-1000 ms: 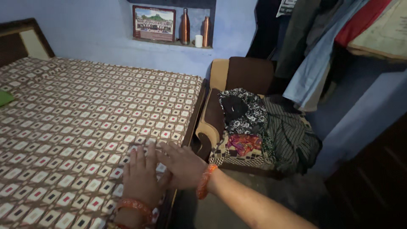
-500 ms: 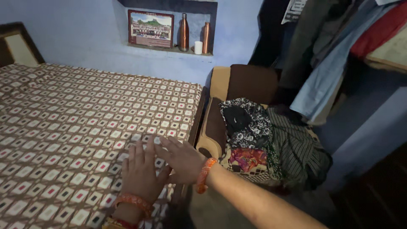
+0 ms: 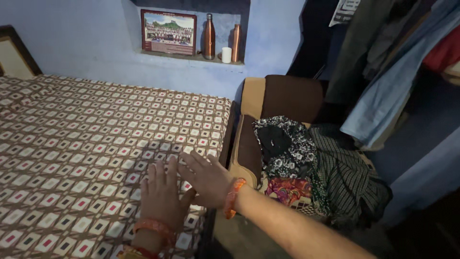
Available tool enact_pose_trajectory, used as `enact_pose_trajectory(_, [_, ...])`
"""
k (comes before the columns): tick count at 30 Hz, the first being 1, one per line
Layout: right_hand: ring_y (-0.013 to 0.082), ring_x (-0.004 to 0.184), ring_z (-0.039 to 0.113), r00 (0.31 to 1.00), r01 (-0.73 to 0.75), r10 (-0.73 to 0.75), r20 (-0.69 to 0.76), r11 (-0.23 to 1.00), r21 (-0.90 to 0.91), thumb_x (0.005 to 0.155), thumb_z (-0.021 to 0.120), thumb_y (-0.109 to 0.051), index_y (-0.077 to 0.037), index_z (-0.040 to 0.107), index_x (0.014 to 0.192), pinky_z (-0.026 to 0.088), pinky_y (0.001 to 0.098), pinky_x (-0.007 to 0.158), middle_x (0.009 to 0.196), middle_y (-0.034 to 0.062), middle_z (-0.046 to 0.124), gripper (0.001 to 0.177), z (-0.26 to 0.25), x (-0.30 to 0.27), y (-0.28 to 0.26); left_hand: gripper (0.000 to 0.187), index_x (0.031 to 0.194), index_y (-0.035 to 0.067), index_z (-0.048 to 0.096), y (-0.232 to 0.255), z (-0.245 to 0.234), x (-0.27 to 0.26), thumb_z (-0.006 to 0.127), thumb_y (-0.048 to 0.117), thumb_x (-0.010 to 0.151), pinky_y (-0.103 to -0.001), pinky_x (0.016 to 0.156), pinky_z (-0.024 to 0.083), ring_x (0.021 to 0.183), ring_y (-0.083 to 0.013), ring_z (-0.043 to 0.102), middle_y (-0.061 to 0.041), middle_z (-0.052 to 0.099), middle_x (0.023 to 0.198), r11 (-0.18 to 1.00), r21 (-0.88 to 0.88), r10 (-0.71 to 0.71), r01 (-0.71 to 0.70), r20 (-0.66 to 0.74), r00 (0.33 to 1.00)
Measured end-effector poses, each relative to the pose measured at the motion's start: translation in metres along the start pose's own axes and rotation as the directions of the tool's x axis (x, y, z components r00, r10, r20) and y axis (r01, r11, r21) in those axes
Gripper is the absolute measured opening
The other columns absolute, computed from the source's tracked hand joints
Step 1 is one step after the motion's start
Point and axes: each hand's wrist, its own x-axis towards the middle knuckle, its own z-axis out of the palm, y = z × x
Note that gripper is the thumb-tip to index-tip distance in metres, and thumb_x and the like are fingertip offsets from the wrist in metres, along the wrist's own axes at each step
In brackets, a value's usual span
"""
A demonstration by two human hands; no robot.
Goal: The person smooths out the bedsheet by hand and places a pillow onto the bed near the headboard.
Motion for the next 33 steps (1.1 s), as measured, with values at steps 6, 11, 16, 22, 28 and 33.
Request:
enact_pose_trajectory(6, [0.0409, 0.149, 0.032, 0.998, 0.062, -0.062, -0.004, 0.997, 0.055, 0.075, 0.077, -0.034, -0.005, 0.034, 0.156, 0.032, 0.0606, 0.113, 0.162, 0.0197, 0.033, 0.097, -0.002, 0.01, 0.014, 0.102, 0.16, 0.012, 0.026, -0.002, 0.014, 0.012, 0.071, 0.051, 0.077, -0.058, 0.114, 0.023, 0.146, -0.0398, 0.027, -0.021, 0.035, 0.16, 0.995, 0.034, -0.101, 0.098, 0.088, 0.991])
enact_pose_trajectory(11, [0.0439, 0.148, 0.028, 0.992, 0.126, -0.126, 0.009, 0.99, 0.062, 0.072, 0.08, -0.037, -0.005, 0.033, 0.153, 0.028, 0.062, 0.113, 0.159, 0.0223, 0.03, 0.099, 0.001, 0.031, 0.028, 0.106, 0.161, 0.013, 0.024, -0.004, 0.016, 0.027, 0.071, 0.056, 0.076, -0.056, 0.115, 0.024, 0.147, -0.0392, 0.025, -0.021, 0.031, 0.161, 0.987, 0.073, -0.148, 0.142, 0.093, 0.985])
enact_pose_trajectory(16, [0.0418, 0.149, 0.031, 0.978, 0.204, -0.201, -0.059, 0.977, 0.057, 0.082, 0.075, -0.037, -0.003, 0.034, 0.155, 0.03, 0.0606, 0.115, 0.162, 0.0229, 0.033, 0.09, 0.001, 0.047, 0.054, 0.108, 0.162, 0.014, 0.018, 0.003, 0.01, 0.053, 0.073, 0.055, 0.078, -0.056, 0.116, 0.02, 0.15, -0.0376, 0.018, -0.019, 0.027, 0.164, 0.97, 0.105, -0.232, 0.218, 0.144, 0.962])
enact_pose_trajectory(22, [0.0402, 0.151, 0.027, 0.972, 0.235, -0.235, -0.025, 0.971, 0.031, 0.081, 0.075, -0.034, -0.006, 0.036, 0.153, 0.027, 0.0619, 0.115, 0.16, 0.0242, 0.031, 0.087, 0.001, 0.064, 0.078, 0.109, 0.163, 0.015, 0.014, 0.017, 0.012, 0.07, 0.074, 0.05, 0.079, -0.054, 0.119, 0.016, 0.153, -0.0383, 0.014, -0.021, 0.021, 0.167, 0.956, 0.056, -0.294, 0.288, 0.141, 0.946])
enact_pose_trajectory(28, [0.0391, 0.153, 0.022, 0.965, 0.26, -0.262, 0.021, 0.963, 0.066, 0.08, 0.076, -0.032, -0.006, 0.033, 0.154, 0.024, 0.0618, 0.117, 0.164, 0.0233, 0.026, 0.089, 0.003, 0.071, 0.089, 0.11, 0.165, 0.016, 0.01, 0.02, 0.018, 0.075, 0.071, 0.052, 0.082, -0.056, 0.12, 0.014, 0.152, -0.0385, 0.014, -0.022, 0.021, 0.166, 0.94, 0.072, -0.34, 0.333, 0.128, 0.932])
enact_pose_trajectory(33, [0.0414, 0.151, 0.019, 0.951, 0.3, -0.306, 0.043, 0.948, 0.102, 0.081, 0.077, -0.035, -0.003, 0.027, 0.156, 0.022, 0.0615, 0.115, 0.163, 0.0257, 0.022, 0.096, 0.009, 0.084, 0.094, 0.107, 0.166, 0.017, 0.007, 0.017, 0.016, 0.081, 0.066, 0.055, 0.086, -0.055, 0.12, 0.013, 0.152, -0.0391, 0.012, -0.023, 0.019, 0.167, 0.922, 0.117, -0.385, 0.369, 0.183, 0.905])
